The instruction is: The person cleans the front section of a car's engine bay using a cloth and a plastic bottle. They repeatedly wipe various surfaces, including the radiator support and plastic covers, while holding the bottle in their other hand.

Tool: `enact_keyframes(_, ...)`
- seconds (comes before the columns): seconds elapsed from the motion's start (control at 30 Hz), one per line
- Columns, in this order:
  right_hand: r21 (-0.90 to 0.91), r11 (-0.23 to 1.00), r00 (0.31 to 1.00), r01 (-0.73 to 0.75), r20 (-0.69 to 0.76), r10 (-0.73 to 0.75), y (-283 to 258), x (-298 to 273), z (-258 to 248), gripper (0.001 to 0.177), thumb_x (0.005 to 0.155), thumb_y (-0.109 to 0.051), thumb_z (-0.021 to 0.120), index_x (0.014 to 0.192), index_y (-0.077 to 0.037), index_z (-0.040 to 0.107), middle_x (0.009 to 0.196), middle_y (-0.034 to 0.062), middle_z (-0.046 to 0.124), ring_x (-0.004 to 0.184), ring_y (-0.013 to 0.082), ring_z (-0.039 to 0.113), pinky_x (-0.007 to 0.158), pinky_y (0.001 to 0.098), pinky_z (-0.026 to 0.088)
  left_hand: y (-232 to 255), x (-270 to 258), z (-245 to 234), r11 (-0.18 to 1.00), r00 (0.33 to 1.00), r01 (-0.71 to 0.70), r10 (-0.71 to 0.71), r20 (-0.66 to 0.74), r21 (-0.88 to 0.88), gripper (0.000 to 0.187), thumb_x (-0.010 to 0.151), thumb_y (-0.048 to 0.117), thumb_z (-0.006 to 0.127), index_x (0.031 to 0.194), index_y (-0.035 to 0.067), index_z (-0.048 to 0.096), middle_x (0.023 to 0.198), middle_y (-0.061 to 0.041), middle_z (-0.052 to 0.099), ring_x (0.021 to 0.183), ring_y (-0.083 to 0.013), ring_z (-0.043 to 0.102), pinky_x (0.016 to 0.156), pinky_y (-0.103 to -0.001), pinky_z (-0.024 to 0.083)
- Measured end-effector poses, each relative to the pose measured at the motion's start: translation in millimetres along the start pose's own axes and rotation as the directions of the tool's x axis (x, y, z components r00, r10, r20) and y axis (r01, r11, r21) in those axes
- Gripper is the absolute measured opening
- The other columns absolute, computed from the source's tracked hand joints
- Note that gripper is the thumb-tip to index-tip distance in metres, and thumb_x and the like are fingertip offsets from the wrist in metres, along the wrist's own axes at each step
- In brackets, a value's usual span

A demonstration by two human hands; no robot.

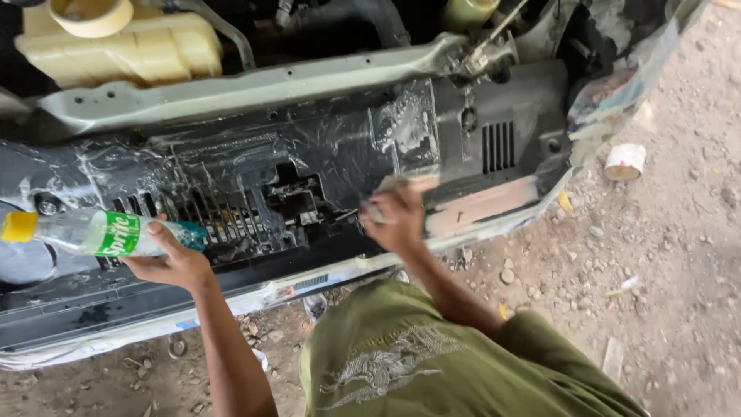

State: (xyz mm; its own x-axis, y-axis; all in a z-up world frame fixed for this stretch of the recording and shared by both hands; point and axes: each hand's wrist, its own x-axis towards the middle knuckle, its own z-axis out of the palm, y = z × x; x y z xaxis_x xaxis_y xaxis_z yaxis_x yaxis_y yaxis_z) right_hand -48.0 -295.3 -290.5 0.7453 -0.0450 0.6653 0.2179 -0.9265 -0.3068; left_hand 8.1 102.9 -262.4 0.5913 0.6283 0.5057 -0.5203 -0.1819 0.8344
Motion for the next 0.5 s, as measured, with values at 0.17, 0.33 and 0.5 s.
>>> enact_keyframes(0.17, 0.227, 0.97, 0.988, 0.087, 0.104, -0.113, 25, 1, -20, 0.02, 0.096, -0.031, 0.08, 0.1, -0.017, 0.066, 0.096, 0.0044, 0.07, 0.086, 0.0177, 0.068, 0.069, 0.0336, 0.061, -17, -1, -10, 0.999, 0.999, 0.035, -0.035, 0.015, 0.001, 0.058, 0.112, 0.03, 0.073, 0.144, -0.01, 0.046, 0.126, -0.023, 0.066, 0.106, -0.0271, 0.072, 0.099, -0.043, 0.069)
enact_keyframes(0.33, -0.123, 0.985, 0.99, -0.124, 0.05, 0.131, 148, 16, -92, 0.021, 0.089, -0.021, 0.079, 0.098, -0.006, 0.067, 0.095, 0.0102, 0.068, 0.091, 0.0258, 0.064, 0.076, 0.0429, 0.055, -28, 0, -16, 0.998, 0.997, 0.064, -0.065, -0.033, -0.014, 0.059, 0.111, 0.027, 0.075, 0.145, -0.009, 0.043, 0.128, -0.023, 0.066, 0.107, -0.0286, 0.073, 0.099, -0.043, 0.065)
enact_keyframes(0.5, 0.292, 0.767, 0.816, -0.572, 0.103, 0.569, 109, 15, -116, 0.019, 0.096, -0.023, 0.077, 0.1, -0.005, 0.073, 0.091, 0.0084, 0.069, 0.08, 0.0224, 0.063, 0.069, 0.0391, 0.05, 50, 3, 5, 0.991, 0.966, 0.115, -0.095, 0.239, -0.071, 0.066, 0.105, 0.021, 0.078, 0.15, -0.004, 0.036, 0.127, -0.021, 0.065, 0.107, -0.0265, 0.072, 0.094, -0.039, 0.064)
